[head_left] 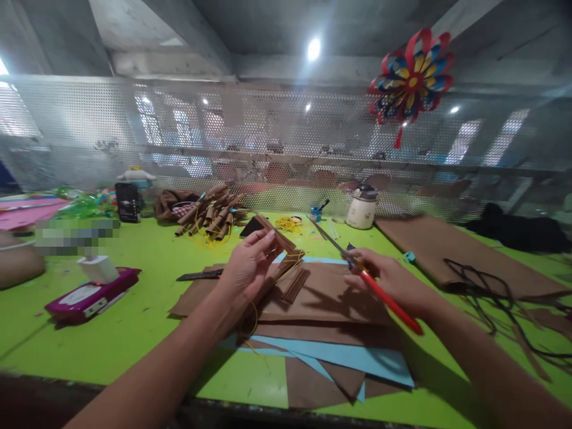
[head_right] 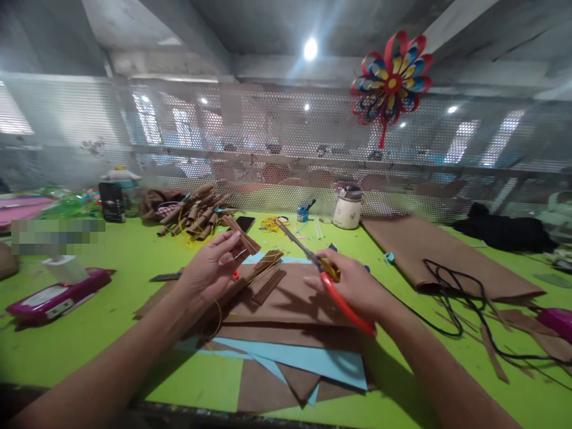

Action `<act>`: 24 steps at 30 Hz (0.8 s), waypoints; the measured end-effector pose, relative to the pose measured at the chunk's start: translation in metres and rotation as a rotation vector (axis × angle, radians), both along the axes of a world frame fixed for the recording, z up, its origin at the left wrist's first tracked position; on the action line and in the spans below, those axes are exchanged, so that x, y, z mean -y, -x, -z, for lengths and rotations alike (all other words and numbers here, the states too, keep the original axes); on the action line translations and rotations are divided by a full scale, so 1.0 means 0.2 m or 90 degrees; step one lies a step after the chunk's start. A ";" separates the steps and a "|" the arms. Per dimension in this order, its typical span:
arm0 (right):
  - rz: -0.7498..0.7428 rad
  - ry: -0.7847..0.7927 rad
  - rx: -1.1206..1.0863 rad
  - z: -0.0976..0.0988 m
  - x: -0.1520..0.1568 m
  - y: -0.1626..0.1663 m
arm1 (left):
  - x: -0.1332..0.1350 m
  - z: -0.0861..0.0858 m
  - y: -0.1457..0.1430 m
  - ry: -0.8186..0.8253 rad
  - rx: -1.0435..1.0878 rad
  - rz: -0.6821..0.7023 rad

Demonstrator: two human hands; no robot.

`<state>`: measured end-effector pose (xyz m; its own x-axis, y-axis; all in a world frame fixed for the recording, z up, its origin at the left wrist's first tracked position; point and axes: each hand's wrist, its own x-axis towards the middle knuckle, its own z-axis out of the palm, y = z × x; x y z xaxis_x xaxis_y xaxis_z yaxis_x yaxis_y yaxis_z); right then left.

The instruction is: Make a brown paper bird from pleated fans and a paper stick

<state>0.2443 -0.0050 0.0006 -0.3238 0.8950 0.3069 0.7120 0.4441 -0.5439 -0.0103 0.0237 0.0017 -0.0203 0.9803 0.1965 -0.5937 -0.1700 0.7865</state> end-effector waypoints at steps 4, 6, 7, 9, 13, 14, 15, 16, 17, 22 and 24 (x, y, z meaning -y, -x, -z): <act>0.000 -0.081 -0.018 0.03 0.09 0.14 | 0.03 -0.01 -0.02 -0.016 0.022 0.035; 0.002 -0.104 0.003 0.05 0.11 0.17 | 0.04 -0.01 -0.02 -0.011 0.027 0.045; 0.000 -0.111 0.015 0.06 0.12 0.17 | 0.04 -0.01 -0.02 -0.008 0.028 0.048; -0.005 -0.126 0.031 0.07 0.12 0.17 | 0.04 -0.01 -0.02 -0.007 0.029 0.051; -0.011 -0.145 0.030 0.07 0.13 0.17 | 0.04 -0.01 -0.02 -0.009 0.022 0.044; -0.014 -0.146 0.032 0.07 0.13 0.18 | 0.04 -0.01 -0.02 -0.011 0.021 0.041; -0.015 -0.148 0.033 0.06 0.13 0.18 | 0.04 -0.01 -0.02 -0.013 0.018 0.040; -0.016 -0.150 0.034 0.06 0.14 0.18 | 0.04 -0.01 -0.02 -0.014 0.016 0.040; -0.015 -0.152 0.036 0.06 0.14 0.18 | 0.04 -0.01 -0.02 -0.014 0.015 0.040; 0.000 -0.160 0.038 0.06 0.15 0.19 | 0.05 -0.01 -0.03 -0.008 0.010 0.027; -0.001 -0.160 0.033 0.05 0.15 0.19 | 0.06 -0.02 -0.04 -0.009 0.011 0.021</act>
<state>0.2061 -0.0359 -0.0104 -0.3461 0.7923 0.5024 0.7351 0.5618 -0.3796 -0.0027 0.0119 0.0054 0.0081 0.9777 0.2100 -0.6125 -0.1612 0.7739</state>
